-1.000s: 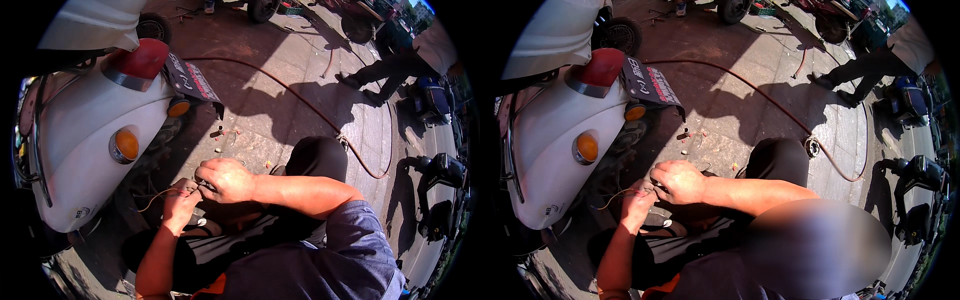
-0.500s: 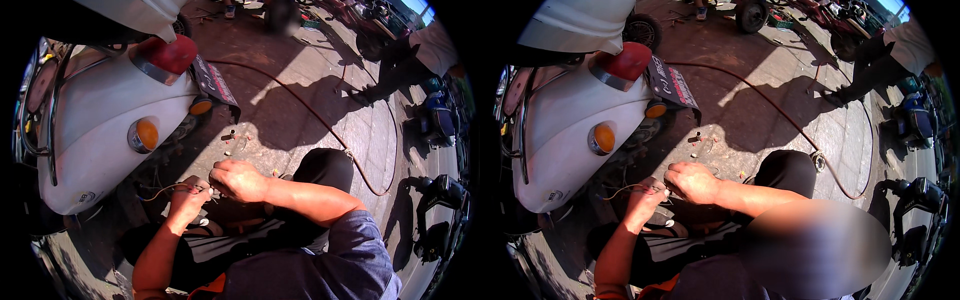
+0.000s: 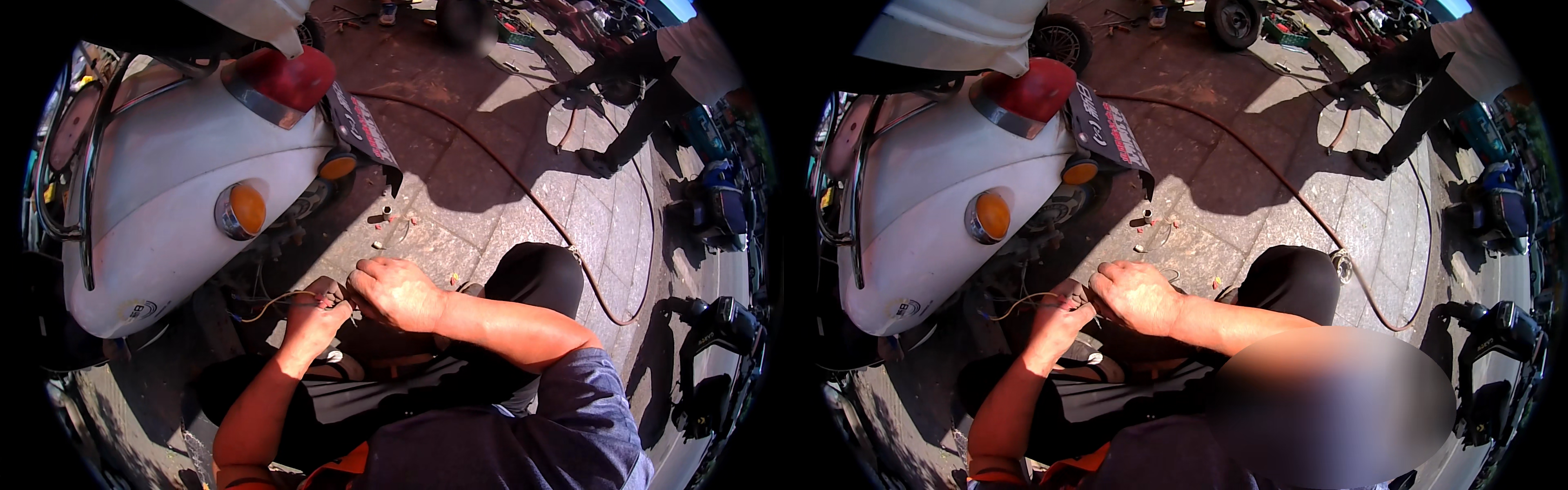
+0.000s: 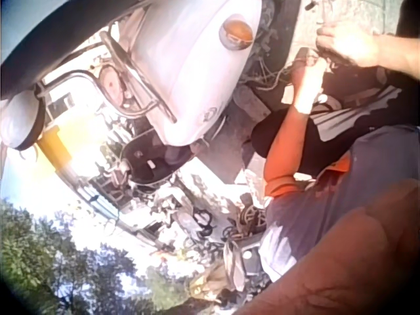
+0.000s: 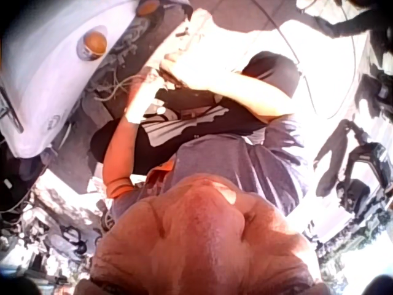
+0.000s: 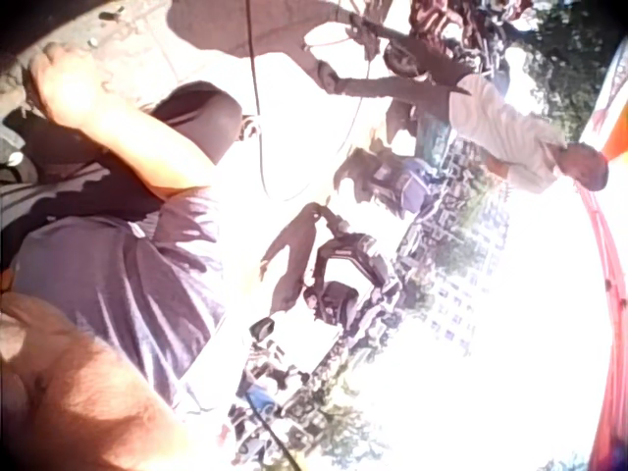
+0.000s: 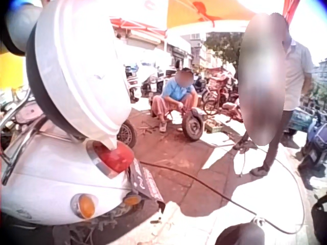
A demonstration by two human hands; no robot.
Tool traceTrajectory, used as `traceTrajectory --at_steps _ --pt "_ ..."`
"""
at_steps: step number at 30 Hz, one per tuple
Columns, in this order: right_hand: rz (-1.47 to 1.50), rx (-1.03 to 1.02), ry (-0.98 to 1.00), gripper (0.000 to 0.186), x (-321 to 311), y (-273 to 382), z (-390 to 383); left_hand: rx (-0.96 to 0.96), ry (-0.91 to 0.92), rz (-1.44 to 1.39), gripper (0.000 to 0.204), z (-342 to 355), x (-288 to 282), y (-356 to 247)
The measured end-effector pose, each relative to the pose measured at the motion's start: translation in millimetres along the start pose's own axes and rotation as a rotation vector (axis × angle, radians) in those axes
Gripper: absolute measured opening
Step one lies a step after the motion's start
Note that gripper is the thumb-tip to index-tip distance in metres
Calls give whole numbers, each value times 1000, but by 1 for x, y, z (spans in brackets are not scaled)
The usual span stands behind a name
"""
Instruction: The person strips wire insulation and twists the exposed wire ends together on the front of a white scooter by hand.
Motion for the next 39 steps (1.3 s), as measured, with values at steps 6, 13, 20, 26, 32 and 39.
traceTrajectory --at_steps 6,13,20,26,32,39 --pt "-56 25 18 26 5 1 -3 -50 122 -324 11 6 17 37" --pt "-28 56 -10 26 -2 -3 -4 -62 125 -171 1 6 10 13" --pt "65 88 -13 23 12 -10 -7 -57 119 -233 6 4 21 33" --pt "201 150 -40 21 14 -12 -7 -69 156 -230 7 4 20 20" --pt "201 168 -66 20 11 -12 -7 -21 110 -243 10 5 15 17" --pt "113 113 -32 20 12 -9 -8 -49 71 -269 16 5 17 24"
Point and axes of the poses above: each hand's wrist, its own z-axis towards the middle knuckle, its own x-axis out of the palm, y = z × x, the point moved 3 cm from there along z, towards the middle knuckle, and after that the axes turned 7 degrees about y, right-handed, at the moved point
